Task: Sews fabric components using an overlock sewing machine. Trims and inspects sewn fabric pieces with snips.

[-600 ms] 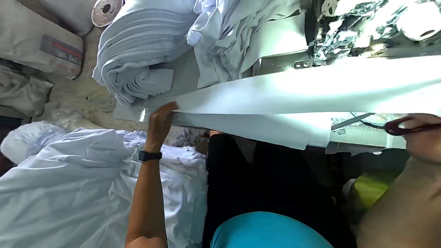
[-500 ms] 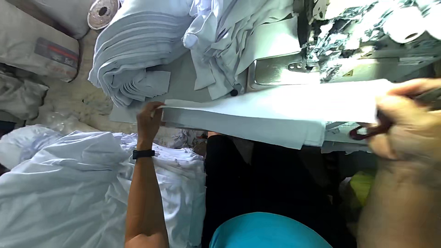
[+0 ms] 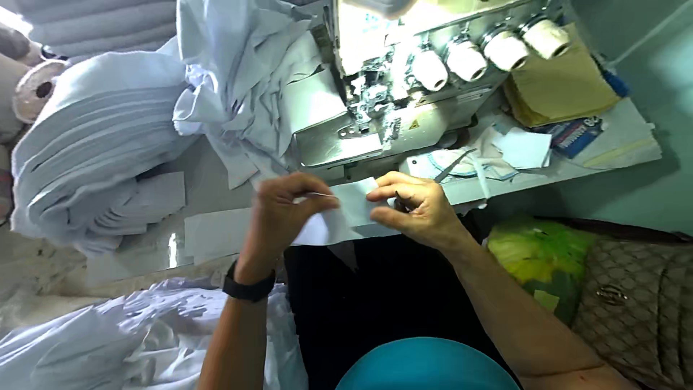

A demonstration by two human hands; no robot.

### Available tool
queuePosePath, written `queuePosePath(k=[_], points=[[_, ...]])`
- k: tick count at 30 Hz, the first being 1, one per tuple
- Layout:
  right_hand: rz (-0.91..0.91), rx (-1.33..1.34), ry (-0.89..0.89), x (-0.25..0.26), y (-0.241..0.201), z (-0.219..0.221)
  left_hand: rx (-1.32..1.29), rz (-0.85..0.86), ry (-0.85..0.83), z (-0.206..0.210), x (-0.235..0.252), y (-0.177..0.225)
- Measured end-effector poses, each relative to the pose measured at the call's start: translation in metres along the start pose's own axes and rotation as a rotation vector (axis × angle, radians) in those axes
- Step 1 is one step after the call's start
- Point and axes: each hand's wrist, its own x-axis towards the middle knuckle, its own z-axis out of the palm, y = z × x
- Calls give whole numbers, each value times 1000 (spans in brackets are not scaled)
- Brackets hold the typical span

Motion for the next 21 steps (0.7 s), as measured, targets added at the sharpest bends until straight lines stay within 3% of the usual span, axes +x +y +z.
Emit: queuePosePath(k=[3, 7, 21], points=[[-109, -72, 3, 3, -7, 2, 14, 75, -135, 28, 21, -6], [-156, -66, 64, 5, -9, 2, -88, 9, -150, 33, 26, -5], [-38, 148, 155, -3, -5, 1, -259, -78, 288, 42, 20, -4]])
